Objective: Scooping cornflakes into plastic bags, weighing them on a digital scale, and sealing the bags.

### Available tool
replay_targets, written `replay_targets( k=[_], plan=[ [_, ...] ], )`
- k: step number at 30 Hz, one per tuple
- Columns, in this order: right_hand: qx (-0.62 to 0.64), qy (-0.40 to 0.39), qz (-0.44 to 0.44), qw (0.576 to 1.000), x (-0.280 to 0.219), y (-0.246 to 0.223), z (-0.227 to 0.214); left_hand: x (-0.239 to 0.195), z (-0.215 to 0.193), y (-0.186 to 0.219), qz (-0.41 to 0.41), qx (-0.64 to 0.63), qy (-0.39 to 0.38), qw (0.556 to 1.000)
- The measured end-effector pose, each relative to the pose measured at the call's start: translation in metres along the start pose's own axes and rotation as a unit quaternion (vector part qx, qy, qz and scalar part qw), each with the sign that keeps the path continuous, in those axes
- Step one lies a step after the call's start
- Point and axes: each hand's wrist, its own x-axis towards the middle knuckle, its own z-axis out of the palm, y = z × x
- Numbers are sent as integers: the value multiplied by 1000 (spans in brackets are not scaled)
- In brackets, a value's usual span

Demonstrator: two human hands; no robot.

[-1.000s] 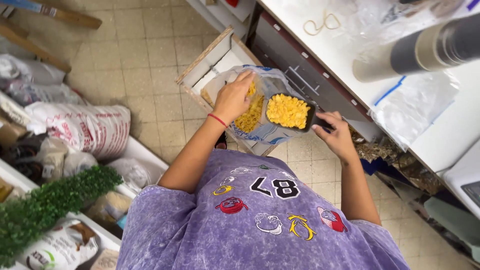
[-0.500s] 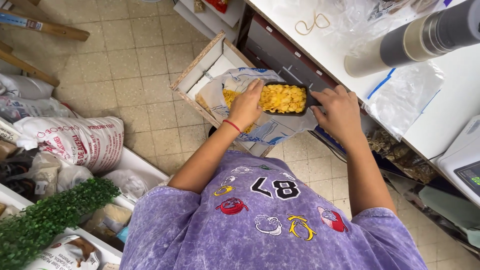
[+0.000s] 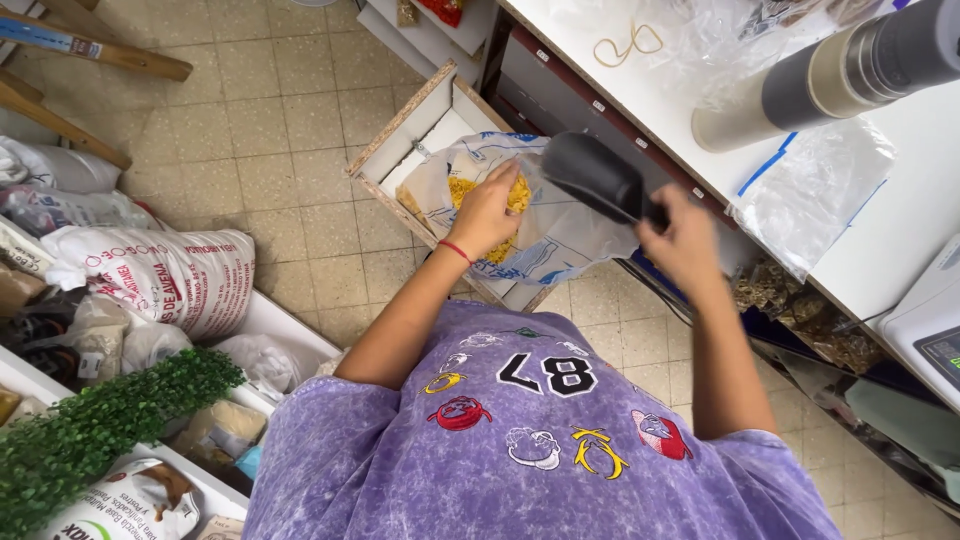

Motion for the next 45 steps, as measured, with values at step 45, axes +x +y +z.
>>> replay_targets(
  k=[45],
  plan=[
    [829, -155, 14, 537, -2, -33, 147, -47, -88, 106, 34, -402, 43, 914]
  ],
)
